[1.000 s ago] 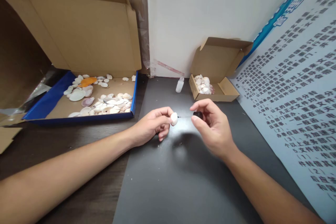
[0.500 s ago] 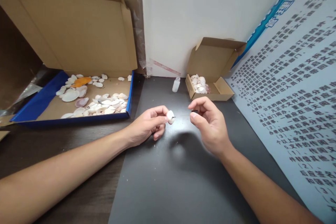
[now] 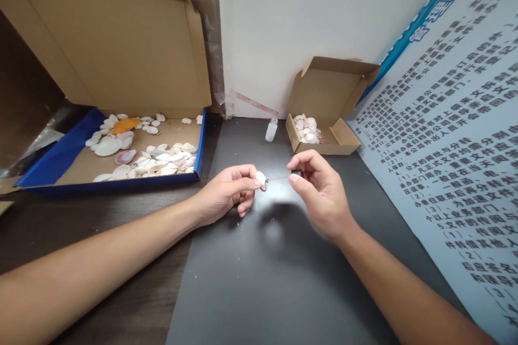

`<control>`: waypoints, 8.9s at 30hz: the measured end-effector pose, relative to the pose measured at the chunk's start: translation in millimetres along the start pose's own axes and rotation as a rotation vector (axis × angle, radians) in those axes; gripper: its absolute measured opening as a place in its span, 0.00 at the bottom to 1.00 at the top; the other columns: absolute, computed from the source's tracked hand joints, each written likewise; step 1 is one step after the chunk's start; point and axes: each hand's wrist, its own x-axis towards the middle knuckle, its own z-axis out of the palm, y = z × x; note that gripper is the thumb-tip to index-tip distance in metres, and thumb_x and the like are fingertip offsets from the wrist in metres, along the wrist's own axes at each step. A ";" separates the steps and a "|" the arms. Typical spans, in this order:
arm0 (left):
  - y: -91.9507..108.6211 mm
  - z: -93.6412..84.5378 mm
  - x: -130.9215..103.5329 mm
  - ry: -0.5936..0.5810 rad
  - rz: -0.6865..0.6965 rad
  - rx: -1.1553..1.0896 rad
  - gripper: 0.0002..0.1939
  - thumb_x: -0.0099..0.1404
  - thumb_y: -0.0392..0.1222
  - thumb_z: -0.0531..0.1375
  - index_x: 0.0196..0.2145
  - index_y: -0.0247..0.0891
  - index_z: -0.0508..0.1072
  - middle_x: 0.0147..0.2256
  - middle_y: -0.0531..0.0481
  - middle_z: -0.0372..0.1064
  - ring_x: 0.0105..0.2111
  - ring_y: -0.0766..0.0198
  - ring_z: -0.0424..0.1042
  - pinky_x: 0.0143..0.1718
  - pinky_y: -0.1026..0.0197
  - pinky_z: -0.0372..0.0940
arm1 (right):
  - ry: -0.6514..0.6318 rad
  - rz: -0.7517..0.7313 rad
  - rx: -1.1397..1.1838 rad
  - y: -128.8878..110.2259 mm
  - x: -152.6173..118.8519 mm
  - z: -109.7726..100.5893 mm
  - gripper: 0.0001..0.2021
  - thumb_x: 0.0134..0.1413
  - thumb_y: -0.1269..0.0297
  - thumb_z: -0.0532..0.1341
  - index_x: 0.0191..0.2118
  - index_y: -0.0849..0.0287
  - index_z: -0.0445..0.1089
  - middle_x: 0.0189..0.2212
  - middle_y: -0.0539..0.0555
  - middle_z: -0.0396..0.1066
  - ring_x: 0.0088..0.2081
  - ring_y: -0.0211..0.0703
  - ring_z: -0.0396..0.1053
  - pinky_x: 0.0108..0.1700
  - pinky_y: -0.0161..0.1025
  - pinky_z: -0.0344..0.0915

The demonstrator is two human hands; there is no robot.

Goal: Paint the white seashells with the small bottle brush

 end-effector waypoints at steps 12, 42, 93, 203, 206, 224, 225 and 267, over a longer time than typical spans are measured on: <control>0.3 -0.1 0.1 0.020 -0.009 0.009 0.09 0.58 0.41 0.65 0.28 0.35 0.70 0.16 0.60 0.62 0.12 0.74 0.58 0.15 0.70 0.57 | -0.022 0.018 0.057 -0.6 1.1 -0.5 0.03 0.54 0.67 0.58 0.36 0.54 0.64 0.22 0.44 0.52 0.22 0.35 0.51 0.24 0.35 0.51; 0.7 0.3 1.3 0.031 0.004 -0.042 0.07 0.57 0.39 0.63 0.29 0.37 0.66 0.18 0.59 0.60 0.15 0.73 0.59 0.17 0.70 0.59 | 0.014 -0.013 0.005 -1.1 0.8 1.6 0.04 0.53 0.70 0.59 0.35 0.55 0.64 0.22 0.43 0.51 0.22 0.34 0.49 0.23 0.33 0.51; -2.5 0.4 0.8 -0.010 0.046 0.084 0.08 0.58 0.37 0.62 0.31 0.39 0.64 0.19 0.60 0.56 0.18 0.73 0.54 0.20 0.70 0.54 | -0.024 -0.049 -0.004 -4.4 -2.4 3.3 0.03 0.56 0.67 0.60 0.37 0.55 0.65 0.23 0.44 0.55 0.22 0.33 0.53 0.23 0.34 0.53; -2.0 -0.7 1.3 -0.025 0.013 0.024 0.06 0.60 0.38 0.61 0.31 0.37 0.66 0.19 0.59 0.59 0.17 0.73 0.58 0.19 0.70 0.58 | 0.037 -0.014 -0.114 1.1 1.2 2.6 0.04 0.53 0.69 0.61 0.35 0.56 0.64 0.21 0.42 0.50 0.22 0.33 0.49 0.24 0.34 0.51; -1.6 0.0 1.5 -0.023 0.014 0.024 0.06 0.60 0.38 0.62 0.30 0.37 0.66 0.19 0.59 0.59 0.17 0.73 0.58 0.19 0.70 0.58 | 0.012 0.006 -0.014 2.1 1.1 1.0 0.03 0.57 0.66 0.59 0.36 0.55 0.64 0.21 0.43 0.53 0.22 0.34 0.51 0.25 0.35 0.51; -0.5 0.9 1.4 0.001 -0.003 0.027 0.06 0.59 0.39 0.62 0.30 0.37 0.66 0.20 0.58 0.60 0.16 0.74 0.58 0.19 0.69 0.57 | 0.015 0.040 0.037 0.4 1.3 0.1 0.04 0.54 0.68 0.59 0.37 0.54 0.64 0.22 0.43 0.52 0.22 0.35 0.51 0.25 0.35 0.52; -0.2 0.9 1.2 0.004 -0.010 0.031 0.06 0.59 0.39 0.62 0.30 0.37 0.66 0.19 0.59 0.60 0.16 0.73 0.59 0.19 0.69 0.57 | 0.021 0.049 0.030 0.2 1.5 -0.1 0.04 0.54 0.68 0.60 0.36 0.54 0.64 0.22 0.43 0.51 0.22 0.35 0.50 0.24 0.35 0.52; -2.5 1.6 1.0 0.001 0.031 0.058 0.07 0.61 0.39 0.62 0.31 0.39 0.65 0.19 0.60 0.54 0.19 0.73 0.52 0.20 0.70 0.55 | -0.002 0.060 0.115 -0.7 3.0 1.1 0.04 0.56 0.66 0.59 0.37 0.55 0.63 0.23 0.43 0.52 0.22 0.34 0.50 0.24 0.34 0.50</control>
